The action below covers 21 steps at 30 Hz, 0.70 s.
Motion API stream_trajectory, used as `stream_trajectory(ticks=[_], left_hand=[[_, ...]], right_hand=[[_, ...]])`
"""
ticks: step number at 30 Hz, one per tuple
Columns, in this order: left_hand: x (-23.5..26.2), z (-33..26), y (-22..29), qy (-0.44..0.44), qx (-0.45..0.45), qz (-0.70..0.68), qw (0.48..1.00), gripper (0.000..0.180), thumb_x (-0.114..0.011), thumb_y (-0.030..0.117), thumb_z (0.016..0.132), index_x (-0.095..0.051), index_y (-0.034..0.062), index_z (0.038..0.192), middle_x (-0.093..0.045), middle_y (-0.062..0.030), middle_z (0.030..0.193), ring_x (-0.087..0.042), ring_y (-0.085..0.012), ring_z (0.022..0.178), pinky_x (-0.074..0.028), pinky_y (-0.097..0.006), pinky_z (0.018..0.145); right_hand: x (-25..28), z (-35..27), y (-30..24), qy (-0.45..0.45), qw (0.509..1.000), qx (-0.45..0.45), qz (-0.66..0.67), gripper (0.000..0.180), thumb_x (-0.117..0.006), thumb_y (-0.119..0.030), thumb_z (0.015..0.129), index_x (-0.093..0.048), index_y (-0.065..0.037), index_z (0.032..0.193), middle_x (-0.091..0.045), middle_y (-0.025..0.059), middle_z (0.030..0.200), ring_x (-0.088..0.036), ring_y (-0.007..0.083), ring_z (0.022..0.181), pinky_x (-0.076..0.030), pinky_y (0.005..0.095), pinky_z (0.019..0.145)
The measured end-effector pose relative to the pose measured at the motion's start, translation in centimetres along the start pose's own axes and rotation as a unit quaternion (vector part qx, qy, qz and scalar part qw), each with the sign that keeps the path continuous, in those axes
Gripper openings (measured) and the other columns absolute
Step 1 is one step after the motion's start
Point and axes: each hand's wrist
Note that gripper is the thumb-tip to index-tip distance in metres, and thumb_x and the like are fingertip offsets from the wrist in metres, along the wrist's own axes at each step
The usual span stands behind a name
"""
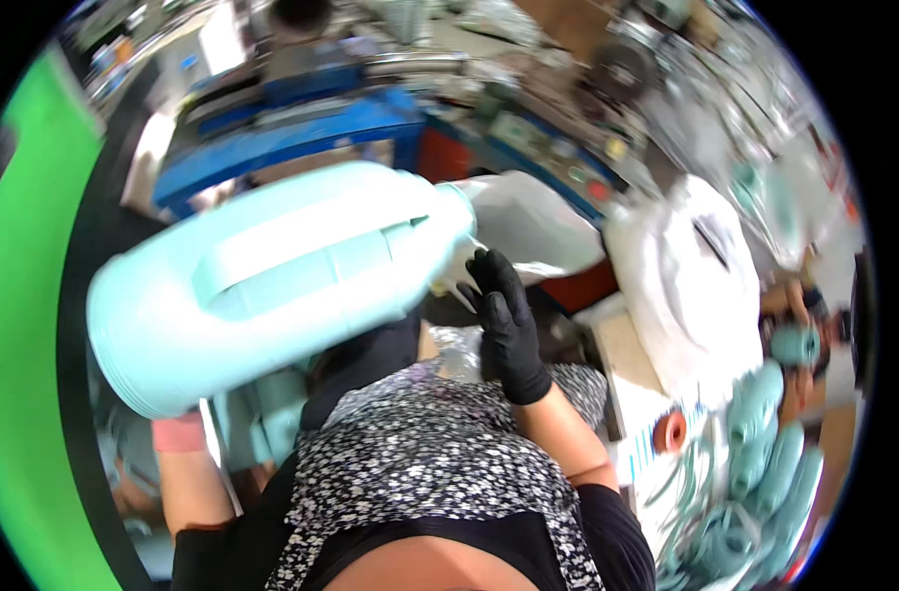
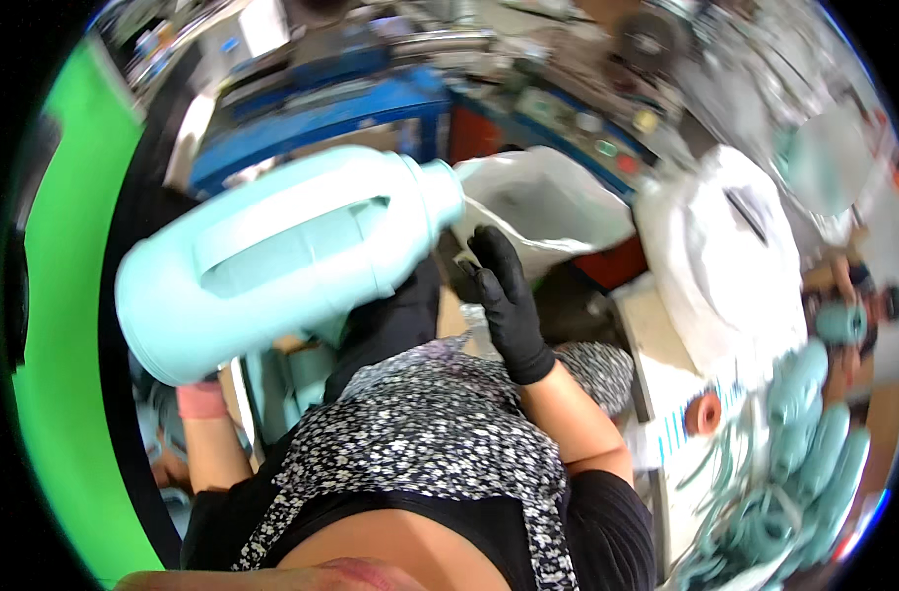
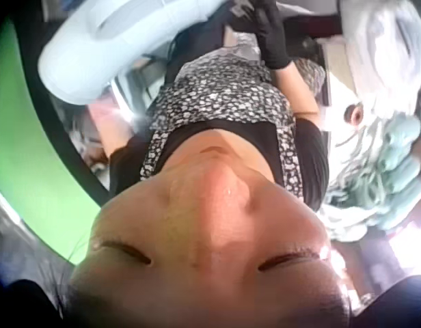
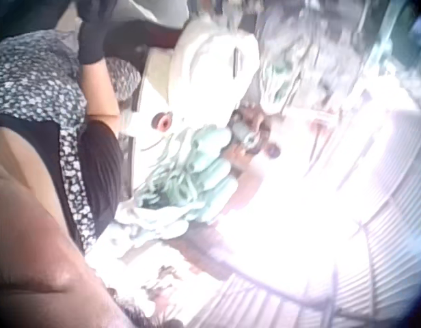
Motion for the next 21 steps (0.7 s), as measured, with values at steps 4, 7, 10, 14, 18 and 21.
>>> stream_trajectory(ticks=[4,7,10,14,18,21], left_hand=[[-5.7,-0.4,-7.8,-0.309,0.028,0.345,0.886,0.052,-0.051,0.021,0.095,-0.035,0.0067,0.142,-0.047,-0.0128,0.138,-0.047,-0.0252,0.126,-0.037,-0.039,0.106],[-4.6,0.6,-13.2,-0.39,-0.057,0.513,0.762,0.054,-0.05,0.023,0.096,-0.031,0.0073,0.144,-0.046,-0.0126,0.14,-0.046,-0.0249,0.127,-0.035,-0.039,0.108],[-5.4,1.8,-13.7,-0.289,-0.07,0.544,0.785,0.046,-0.046,0.022,0.097,-0.038,0.0049,0.139,-0.049,-0.0132,0.136,-0.048,-0.0246,0.124,-0.038,-0.038,0.105],[-8.2,1.0,-14.5,-0.133,0.161,-0.012,0.978,0.041,-0.043,0.023,0.1,-0.044,-0.0007,0.133,-0.053,-0.0137,0.131,-0.054,-0.0228,0.118,-0.043,-0.035,0.098],[-9.4,0.1,-15.7,-0.204,0.309,0.109,0.923,0.04,-0.038,0.029,0.102,-0.048,-0.0016,0.126,-0.059,-0.011,0.117,-0.06,-0.0183,0.104,-0.047,-0.03,0.091],[-7.5,-2.3,-17.7,-0.243,0.198,0.198,0.929,0.036,-0.037,0.027,0.103,-0.05,0.0013,0.125,-0.059,-0.0104,0.116,-0.059,-0.0182,0.105,-0.047,-0.032,0.092]], right_hand=[[3.6,-3.2,-4.5,0.152,0.969,0.074,-0.178,0.045,-0.052,-0.018,0.094,-0.043,0.0,0.135,-0.054,0.0104,0.123,-0.052,0.0198,0.108,-0.041,0.0322,0.094],[5.6,-7.8,-5.3,0.217,0.922,0.092,-0.308,0.037,-0.05,-0.01,0.088,-0.05,0.003,0.122,-0.056,0.0115,0.113,-0.053,0.0229,0.106,-0.04,0.0347,0.095],[5.4,-11.9,-5.3,0.293,0.901,0.067,-0.312,0.042,-0.048,-0.008,0.088,-0.047,0.003,0.128,-0.053,0.0137,0.123,-0.05,0.025,0.114,-0.037,0.0363,0.099],[6.7,-15.4,-3.8,0.398,0.876,0.12,-0.245,0.041,-0.043,-0.015,0.098,-0.043,0.004,0.134,-0.051,0.0159,0.132,-0.051,0.0239,0.118,-0.038,0.0368,0.102],[4.7,-14.4,-9.6,0.278,0.832,0.192,-0.44,0.048,-0.038,-0.033,0.1,-0.049,0.007,0.125,-0.053,0.016,0.125,-0.053,0.0244,0.11,-0.041,0.0382,0.095],[4.1,-14.5,-9.6,0.282,0.84,0.105,-0.452,0.038,-0.042,-0.025,0.099,-0.054,0.007,0.115,-0.059,0.0126,0.106,-0.056,0.0186,0.091,-0.045,0.0319,0.081]])
Point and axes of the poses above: each hand's wrist, its own z-axis towards the middle knuckle, its own x-axis out of the back of the hand, y = z × x
